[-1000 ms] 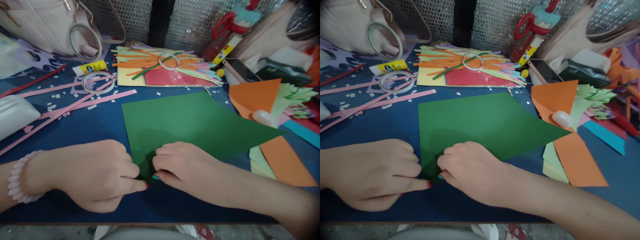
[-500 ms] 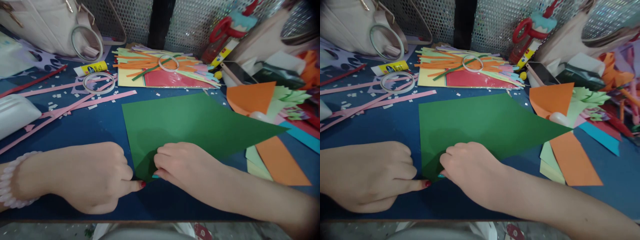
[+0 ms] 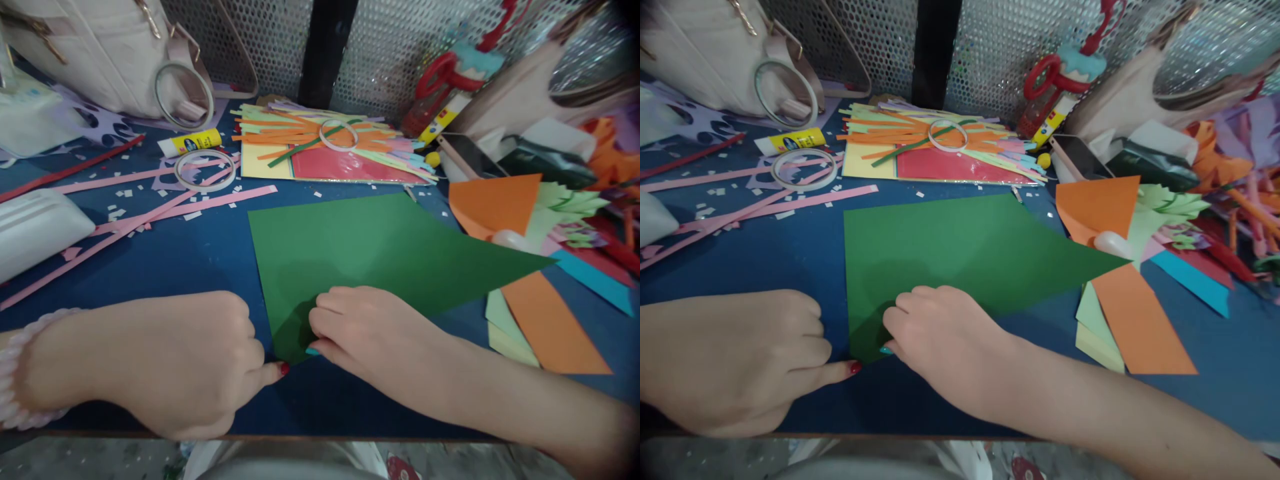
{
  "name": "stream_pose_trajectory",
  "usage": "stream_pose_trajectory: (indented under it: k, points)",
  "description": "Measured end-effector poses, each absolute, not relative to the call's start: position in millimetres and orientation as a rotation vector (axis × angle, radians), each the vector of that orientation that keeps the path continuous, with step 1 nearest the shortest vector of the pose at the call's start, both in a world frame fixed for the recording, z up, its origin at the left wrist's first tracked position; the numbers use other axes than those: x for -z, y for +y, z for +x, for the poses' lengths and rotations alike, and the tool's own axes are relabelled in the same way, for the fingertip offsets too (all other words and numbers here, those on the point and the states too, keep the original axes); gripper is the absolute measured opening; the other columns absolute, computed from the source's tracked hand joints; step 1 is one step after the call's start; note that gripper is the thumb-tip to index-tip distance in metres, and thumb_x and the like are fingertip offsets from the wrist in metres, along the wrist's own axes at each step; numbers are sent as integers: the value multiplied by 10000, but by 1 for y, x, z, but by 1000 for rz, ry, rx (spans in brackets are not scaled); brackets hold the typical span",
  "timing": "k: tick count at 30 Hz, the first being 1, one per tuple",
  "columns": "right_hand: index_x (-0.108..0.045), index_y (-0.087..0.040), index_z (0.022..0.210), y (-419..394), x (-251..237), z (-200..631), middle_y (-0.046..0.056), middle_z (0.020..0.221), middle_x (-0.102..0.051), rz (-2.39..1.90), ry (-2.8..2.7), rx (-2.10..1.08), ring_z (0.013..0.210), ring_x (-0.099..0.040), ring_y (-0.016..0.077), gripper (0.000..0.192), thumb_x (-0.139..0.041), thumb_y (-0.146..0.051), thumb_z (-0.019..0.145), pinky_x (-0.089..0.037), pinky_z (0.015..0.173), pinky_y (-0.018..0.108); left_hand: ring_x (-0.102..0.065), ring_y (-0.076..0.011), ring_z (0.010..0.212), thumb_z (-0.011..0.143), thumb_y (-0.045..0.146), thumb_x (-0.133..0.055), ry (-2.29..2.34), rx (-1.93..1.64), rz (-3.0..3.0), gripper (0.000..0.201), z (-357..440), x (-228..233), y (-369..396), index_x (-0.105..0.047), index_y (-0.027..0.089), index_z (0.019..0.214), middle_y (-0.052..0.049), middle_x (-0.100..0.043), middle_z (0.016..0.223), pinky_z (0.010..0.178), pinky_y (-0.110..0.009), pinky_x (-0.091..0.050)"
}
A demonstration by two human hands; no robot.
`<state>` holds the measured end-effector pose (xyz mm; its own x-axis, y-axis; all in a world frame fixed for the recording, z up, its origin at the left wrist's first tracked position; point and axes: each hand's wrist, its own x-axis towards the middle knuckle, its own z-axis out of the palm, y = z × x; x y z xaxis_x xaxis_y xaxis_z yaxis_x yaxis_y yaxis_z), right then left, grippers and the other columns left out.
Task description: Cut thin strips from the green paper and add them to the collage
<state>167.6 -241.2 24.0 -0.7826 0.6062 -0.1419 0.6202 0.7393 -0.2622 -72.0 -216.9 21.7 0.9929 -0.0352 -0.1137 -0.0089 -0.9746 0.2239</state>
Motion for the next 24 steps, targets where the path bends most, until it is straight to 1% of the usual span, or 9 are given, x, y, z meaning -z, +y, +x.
stream_pose_trajectory:
  k: [3,6,9,14,19,24]
  points:
    - [-572,-186,736,-237,-32,158,2,737,-617,1060,2749,526,663,-575,174,217,-639,-315,897,-320,566,314,-550,-184,546,835,197,-573,-37,201,2898,407,-72,-23,-216,-610,120,1233,-6,-631,675,473,-373,-287]
    - [-608,-180,732,-231,-43,146,18,734,-658,1054,2600,505,674,-618,191,278,-617,-395,909,-295,540,310,-532,-177,541,848,191,-554,-30,175,2874,370,-73,-21,-214,-623,143,1208,5,-624,669,480,-369,-297]
    - [-627,-180,712,-222,-55,135,25,729,-686,1009,2475,533,685,-642,184,292,-593,-374,926,-256,511,296,-522,-173,548,851,205,-561,-11,179,2858,334,-73,-20,-212,-635,164,1174,15,-624,685,486,-366,-318]
    - [-616,-170,664,-210,-68,133,36,684,-680,1006,2367,486,679,-655,188,339,-623,-409,904,-221,494,291,-528,-173,548,831,203,-597,5,243,2845,380,-72,-23,-212,-621,166,1208,15,-635,705,485,-362,-337]
    - [-622,-167,675,-207,-64,148,44,691,-686,1036,2241,379,680,-664,206,362,-631,-459,888,-215,497,290,-539,-174,551,837,180,-556,8,193,2829,404,-72,-23,-213,-614,155,1237,5,-638,703,496,-358,-337]
    - [-603,-189,713,-209,-55,174,20,684,-667,1071,2309,319,656,-636,199,354,-600,-489,900,-213,510,293,-546,-177,555,838,162,-553,9,184,2844,453,-73,-23,-212,-580,156,1291,9,-644,714,512,-357,-347]
